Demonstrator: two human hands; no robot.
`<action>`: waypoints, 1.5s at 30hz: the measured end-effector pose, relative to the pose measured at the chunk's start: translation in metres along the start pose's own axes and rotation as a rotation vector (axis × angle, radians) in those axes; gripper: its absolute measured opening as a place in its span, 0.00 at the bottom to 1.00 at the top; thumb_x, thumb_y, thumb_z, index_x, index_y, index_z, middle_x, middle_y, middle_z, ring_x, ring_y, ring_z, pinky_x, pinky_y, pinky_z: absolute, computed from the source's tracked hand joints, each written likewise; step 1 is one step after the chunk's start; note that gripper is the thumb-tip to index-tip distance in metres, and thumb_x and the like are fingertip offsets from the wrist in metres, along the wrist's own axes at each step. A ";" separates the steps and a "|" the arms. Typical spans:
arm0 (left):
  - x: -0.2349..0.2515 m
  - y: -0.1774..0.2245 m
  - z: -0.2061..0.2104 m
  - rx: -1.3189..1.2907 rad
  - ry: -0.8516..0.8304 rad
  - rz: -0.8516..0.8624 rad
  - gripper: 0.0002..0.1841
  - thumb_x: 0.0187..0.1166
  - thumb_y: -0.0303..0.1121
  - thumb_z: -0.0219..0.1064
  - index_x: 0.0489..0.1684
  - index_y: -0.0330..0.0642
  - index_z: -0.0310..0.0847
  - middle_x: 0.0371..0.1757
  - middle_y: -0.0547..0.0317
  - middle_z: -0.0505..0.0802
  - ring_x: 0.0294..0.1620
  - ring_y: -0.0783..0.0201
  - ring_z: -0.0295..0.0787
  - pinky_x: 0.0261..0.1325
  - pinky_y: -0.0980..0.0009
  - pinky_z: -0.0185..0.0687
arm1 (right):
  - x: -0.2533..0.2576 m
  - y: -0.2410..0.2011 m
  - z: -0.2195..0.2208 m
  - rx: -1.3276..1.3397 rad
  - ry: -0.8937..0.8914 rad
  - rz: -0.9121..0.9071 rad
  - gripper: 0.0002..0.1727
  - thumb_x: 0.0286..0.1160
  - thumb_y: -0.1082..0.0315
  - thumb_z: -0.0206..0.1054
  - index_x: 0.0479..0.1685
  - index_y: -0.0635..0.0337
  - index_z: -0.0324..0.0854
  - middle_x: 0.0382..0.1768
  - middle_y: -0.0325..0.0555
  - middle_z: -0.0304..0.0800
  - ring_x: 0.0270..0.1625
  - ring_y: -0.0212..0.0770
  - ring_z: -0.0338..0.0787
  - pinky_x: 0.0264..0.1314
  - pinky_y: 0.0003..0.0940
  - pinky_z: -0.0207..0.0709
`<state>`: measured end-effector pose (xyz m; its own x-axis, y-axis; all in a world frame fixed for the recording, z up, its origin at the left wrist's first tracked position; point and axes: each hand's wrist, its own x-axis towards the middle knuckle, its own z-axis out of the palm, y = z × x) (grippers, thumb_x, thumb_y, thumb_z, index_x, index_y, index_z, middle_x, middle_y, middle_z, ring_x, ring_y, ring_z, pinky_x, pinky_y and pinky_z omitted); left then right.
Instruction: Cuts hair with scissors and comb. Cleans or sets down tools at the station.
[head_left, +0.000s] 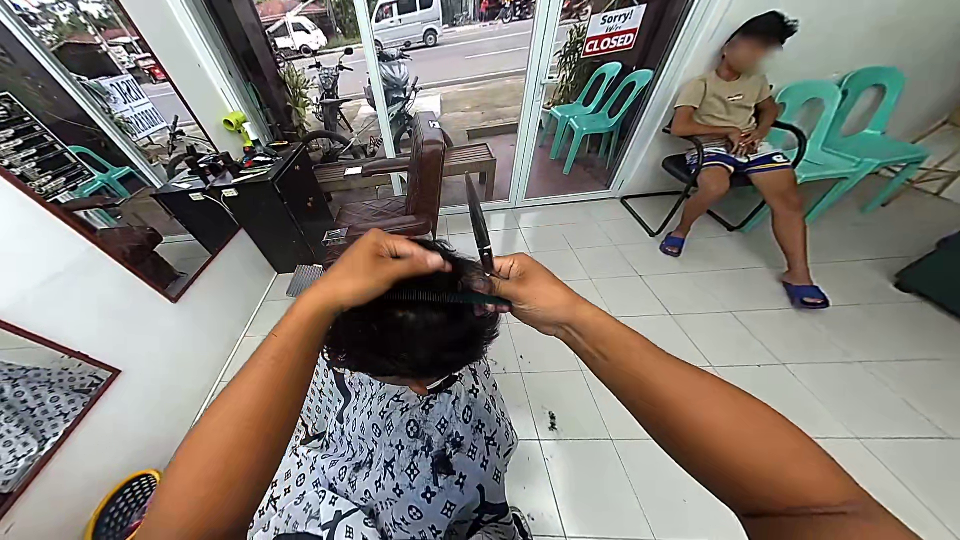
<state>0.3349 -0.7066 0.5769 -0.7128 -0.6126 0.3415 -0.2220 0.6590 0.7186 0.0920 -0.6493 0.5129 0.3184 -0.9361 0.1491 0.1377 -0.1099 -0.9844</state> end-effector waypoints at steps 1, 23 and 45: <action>-0.001 -0.003 -0.004 -0.168 0.062 -0.046 0.18 0.90 0.32 0.52 0.51 0.38 0.92 0.51 0.62 0.97 0.56 0.73 0.92 0.67 0.69 0.85 | 0.000 -0.001 0.000 0.050 -0.001 0.016 0.10 0.83 0.76 0.59 0.34 0.60 0.83 0.20 0.33 0.85 0.23 0.25 0.84 0.34 0.20 0.81; -0.011 -0.014 0.020 -0.286 0.047 0.183 0.20 0.85 0.42 0.55 0.52 0.40 0.93 0.60 0.58 0.96 0.63 0.69 0.90 0.67 0.69 0.83 | -0.001 -0.049 0.015 0.233 0.311 -0.269 0.11 0.89 0.69 0.57 0.50 0.59 0.86 0.24 0.33 0.80 0.20 0.26 0.77 0.32 0.24 0.83; -0.021 -0.013 0.031 -0.235 0.155 0.136 0.22 0.80 0.29 0.46 0.52 0.40 0.91 0.55 0.67 0.95 0.62 0.78 0.87 0.70 0.74 0.79 | -0.041 -0.022 -0.052 -0.920 0.012 -0.506 0.29 0.73 0.60 0.58 0.75 0.59 0.77 0.41 0.31 0.79 0.48 0.27 0.77 0.63 0.37 0.68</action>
<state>0.3319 -0.6884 0.5417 -0.6112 -0.5967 0.5199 0.0413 0.6319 0.7739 0.0271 -0.6258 0.5236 0.4128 -0.7130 0.5668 -0.5155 -0.6959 -0.5000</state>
